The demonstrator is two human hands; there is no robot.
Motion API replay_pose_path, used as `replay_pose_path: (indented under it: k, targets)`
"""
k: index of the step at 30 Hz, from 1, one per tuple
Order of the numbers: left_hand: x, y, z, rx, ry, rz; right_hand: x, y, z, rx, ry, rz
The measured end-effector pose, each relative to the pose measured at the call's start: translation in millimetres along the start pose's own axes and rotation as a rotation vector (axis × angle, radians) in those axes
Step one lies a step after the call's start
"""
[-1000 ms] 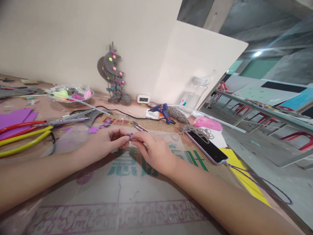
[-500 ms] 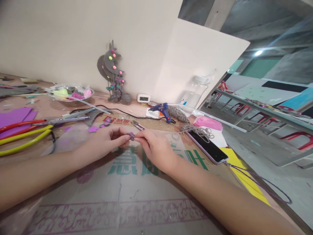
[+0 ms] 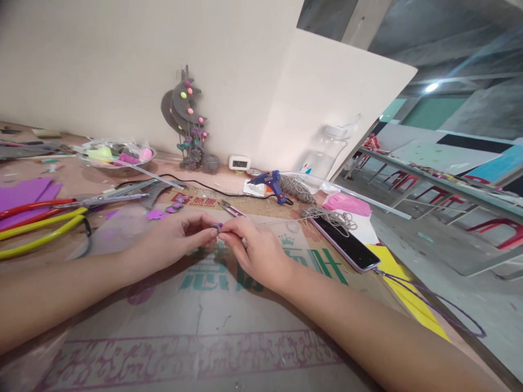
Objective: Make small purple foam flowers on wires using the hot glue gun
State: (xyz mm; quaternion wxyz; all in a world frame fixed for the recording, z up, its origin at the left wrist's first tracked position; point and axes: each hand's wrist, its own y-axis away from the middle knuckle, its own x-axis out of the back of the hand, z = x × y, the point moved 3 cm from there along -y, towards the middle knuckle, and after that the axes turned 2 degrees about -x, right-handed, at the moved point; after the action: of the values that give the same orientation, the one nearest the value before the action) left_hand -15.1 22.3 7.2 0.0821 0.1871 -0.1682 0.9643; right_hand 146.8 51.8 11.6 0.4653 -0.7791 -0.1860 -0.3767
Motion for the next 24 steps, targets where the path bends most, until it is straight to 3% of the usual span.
replay_pose_path:
  k: [7,13,24]
  targets:
    - [-0.9,0.5,0.1,-0.024,-0.043,-0.013,0.5,-0.2,0.7,-0.110,-0.045,-0.033]
    - [-2.2,1.3,0.7,-0.034,-0.075,-0.029,-3.0,-2.7,1.1,-0.322,-0.351,-0.069]
    - [-1.2,2.6,5.0,-0.032,-0.060,-0.054,-11.6,-6.2,0.8,-0.488,-0.654,-0.078]
